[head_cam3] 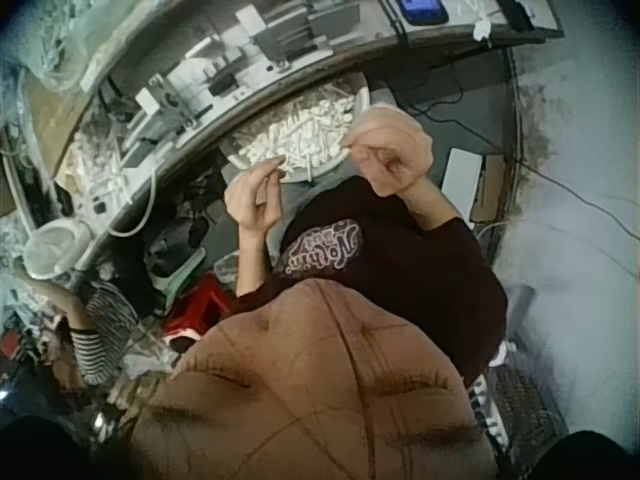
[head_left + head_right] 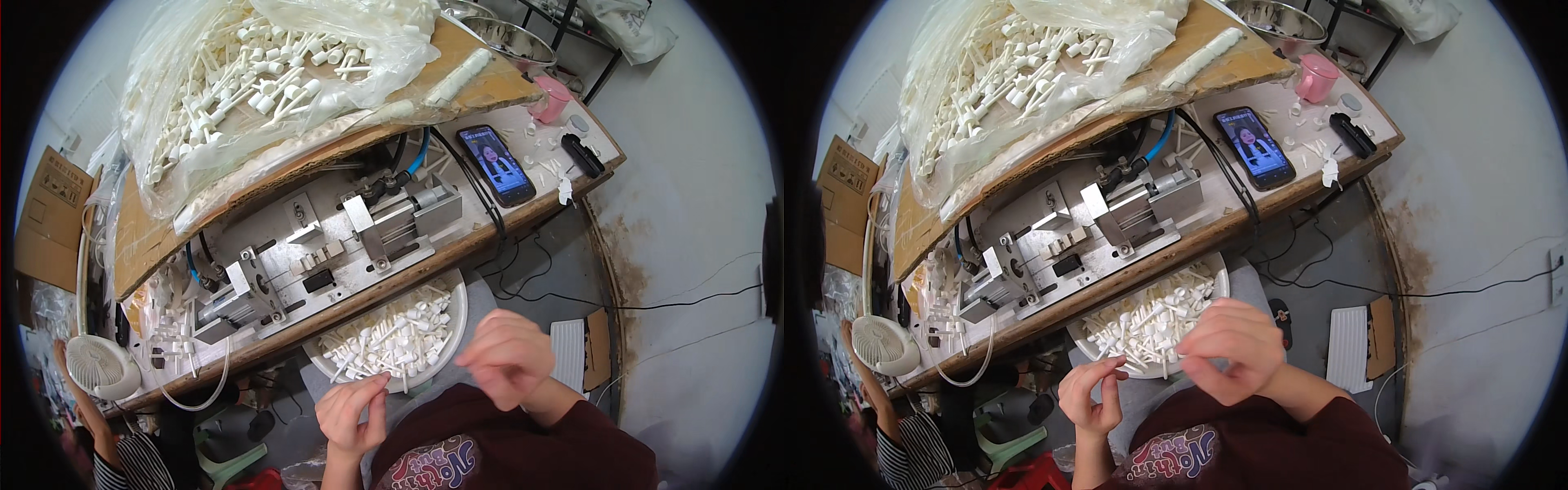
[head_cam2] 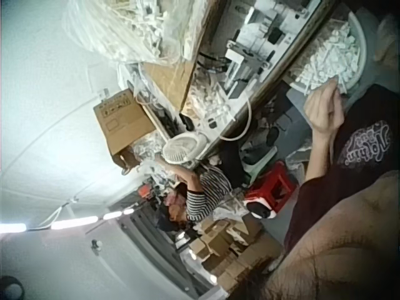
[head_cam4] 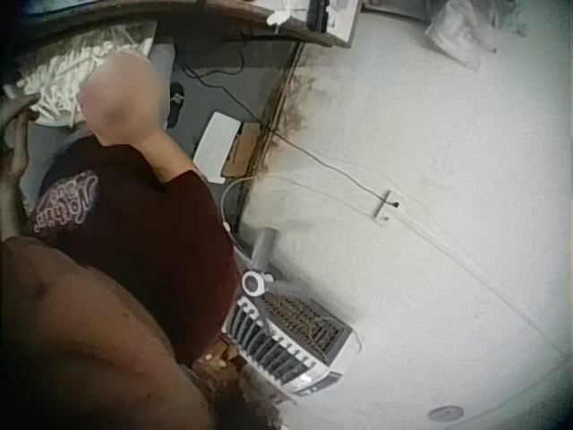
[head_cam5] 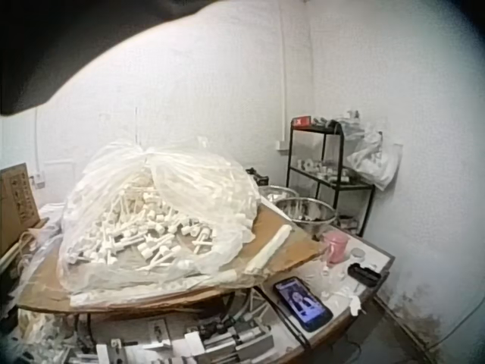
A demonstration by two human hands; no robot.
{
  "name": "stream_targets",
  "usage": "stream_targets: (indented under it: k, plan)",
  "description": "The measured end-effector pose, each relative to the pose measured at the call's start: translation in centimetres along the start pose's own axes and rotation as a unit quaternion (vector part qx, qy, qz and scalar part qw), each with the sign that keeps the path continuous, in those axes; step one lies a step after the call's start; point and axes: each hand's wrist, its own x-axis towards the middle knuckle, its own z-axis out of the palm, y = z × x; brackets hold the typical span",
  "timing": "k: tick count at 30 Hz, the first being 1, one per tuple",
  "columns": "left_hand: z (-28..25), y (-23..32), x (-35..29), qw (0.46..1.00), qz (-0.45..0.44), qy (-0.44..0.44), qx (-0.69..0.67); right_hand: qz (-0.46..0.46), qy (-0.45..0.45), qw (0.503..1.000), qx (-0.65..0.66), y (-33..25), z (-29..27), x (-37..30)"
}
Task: The person is manually assembling small white plastic components by joining multiple pieces together at a workbench.
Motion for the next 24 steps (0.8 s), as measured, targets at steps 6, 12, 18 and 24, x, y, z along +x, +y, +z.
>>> stream_targets:
  k: [6, 12, 18, 24]
  plan:
    - [0.4, 0.0, -0.5, 1.000, -0.010, -0.005, 0.007, 0.007, 0.079, 0.997, -0.019, 0.9, -0.6, -0.5]
    - [0.5, -0.3, -1.1, 1.000, -0.020, -0.013, 0.015, 0.164, 0.150, 0.975, -0.001, 2.6, 0.0, -2.3]
    - [0.7, -0.5, -1.4, 0.999, -0.024, -0.028, 0.020, 0.248, 0.200, 0.943, 0.096, 3.1, 0.4, -2.0]
    - [1.0, -0.5, -1.3, 0.999, -0.024, -0.030, 0.016, 0.269, 0.142, 0.952, 0.043, 3.4, 1.5, -3.1]
